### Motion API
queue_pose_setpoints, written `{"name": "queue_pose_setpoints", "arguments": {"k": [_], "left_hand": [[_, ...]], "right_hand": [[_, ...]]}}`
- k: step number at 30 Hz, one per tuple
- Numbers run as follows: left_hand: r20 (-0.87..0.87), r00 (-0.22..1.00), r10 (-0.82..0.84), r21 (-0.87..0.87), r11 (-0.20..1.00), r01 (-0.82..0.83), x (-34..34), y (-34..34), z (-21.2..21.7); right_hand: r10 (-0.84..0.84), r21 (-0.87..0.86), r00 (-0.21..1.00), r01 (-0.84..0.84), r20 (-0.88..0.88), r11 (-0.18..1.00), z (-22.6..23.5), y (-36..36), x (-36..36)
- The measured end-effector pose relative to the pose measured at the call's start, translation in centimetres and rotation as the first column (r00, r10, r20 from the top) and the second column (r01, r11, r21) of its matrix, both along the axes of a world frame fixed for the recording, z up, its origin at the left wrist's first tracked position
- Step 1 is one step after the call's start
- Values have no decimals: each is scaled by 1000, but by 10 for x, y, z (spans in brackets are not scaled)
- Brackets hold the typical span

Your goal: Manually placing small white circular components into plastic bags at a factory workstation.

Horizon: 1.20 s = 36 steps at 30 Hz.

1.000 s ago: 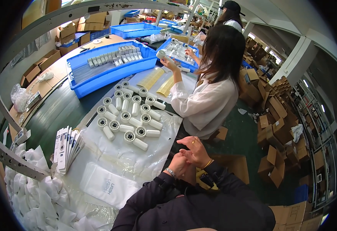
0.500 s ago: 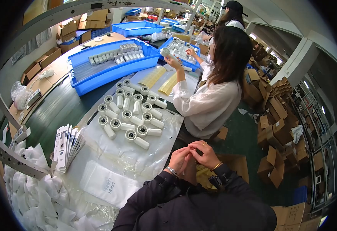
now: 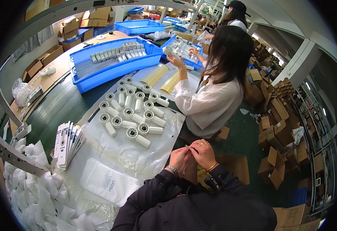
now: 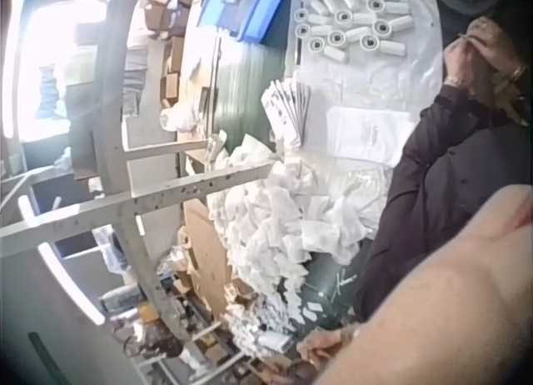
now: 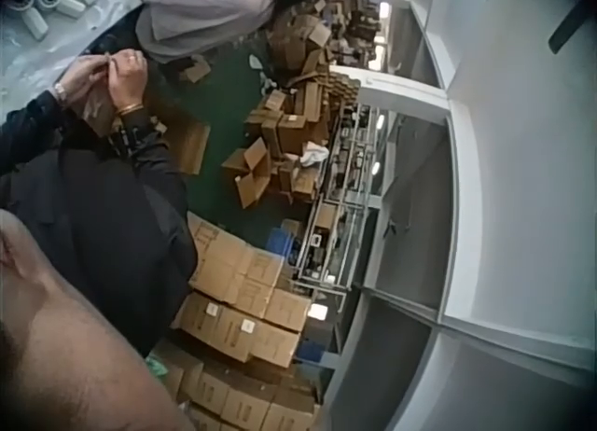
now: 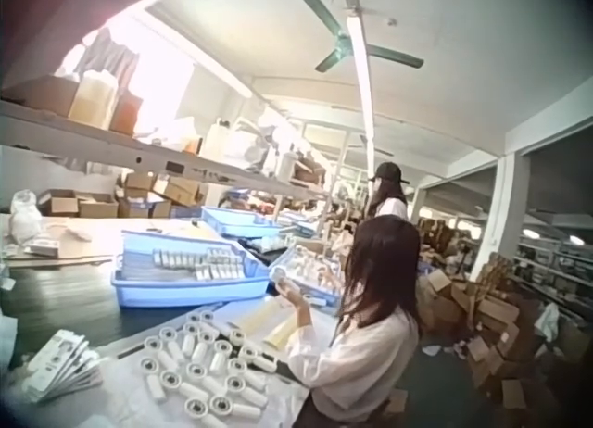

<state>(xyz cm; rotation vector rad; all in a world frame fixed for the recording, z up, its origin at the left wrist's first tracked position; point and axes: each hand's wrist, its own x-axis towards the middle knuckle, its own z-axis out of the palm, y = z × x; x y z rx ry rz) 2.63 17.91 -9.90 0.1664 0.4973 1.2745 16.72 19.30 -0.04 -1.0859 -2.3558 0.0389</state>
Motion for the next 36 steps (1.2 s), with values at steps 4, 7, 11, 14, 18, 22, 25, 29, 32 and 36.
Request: {"name": "queue_pose_setpoints", "arguments": {"k": [4,7,11,14,18,22,25,29,32,36], "left_hand": [[-81,997,8,-49,999,-12,0,-1,8],[-97,995,-9,-51,999,4,1,-2,5],[-104,995,-12,-42,999,8,1,-2,5],[-97,995,-5,-35,999,1,1,-2,6],[-89,996,7,-28,1000,-10,0,-2,5],[-102,995,2,-29,1000,-5,1,-1,4],[-120,993,-2,-36,999,-2,2,-1,5],[-132,991,-6,-41,999,0,0,-1,8],[-181,982,-46,23,998,51,-4,1,5],[-221,975,-3,106,994,27,-4,0,4]], "right_hand": [[-3,8,1000,3,18,1000,1,2,-4],[-25,10,1000,25,8,1000,-1,2,-3],[-26,18,1000,26,-1,1000,0,1,-3],[-29,-3,999,29,-17,1000,1,-1,-3],[-16,-14,1000,15,-27,1000,2,-2,-5],[-20,-27,1000,19,-23,999,-2,1,-2],[-26,-32,1000,25,-16,999,-5,3,0],[-24,-35,1000,24,-8,999,-4,3,1],[-20,-45,1000,20,-8,999,-2,2,1],[-12,-70,999,10,-32,997,-1,0,0]]}}
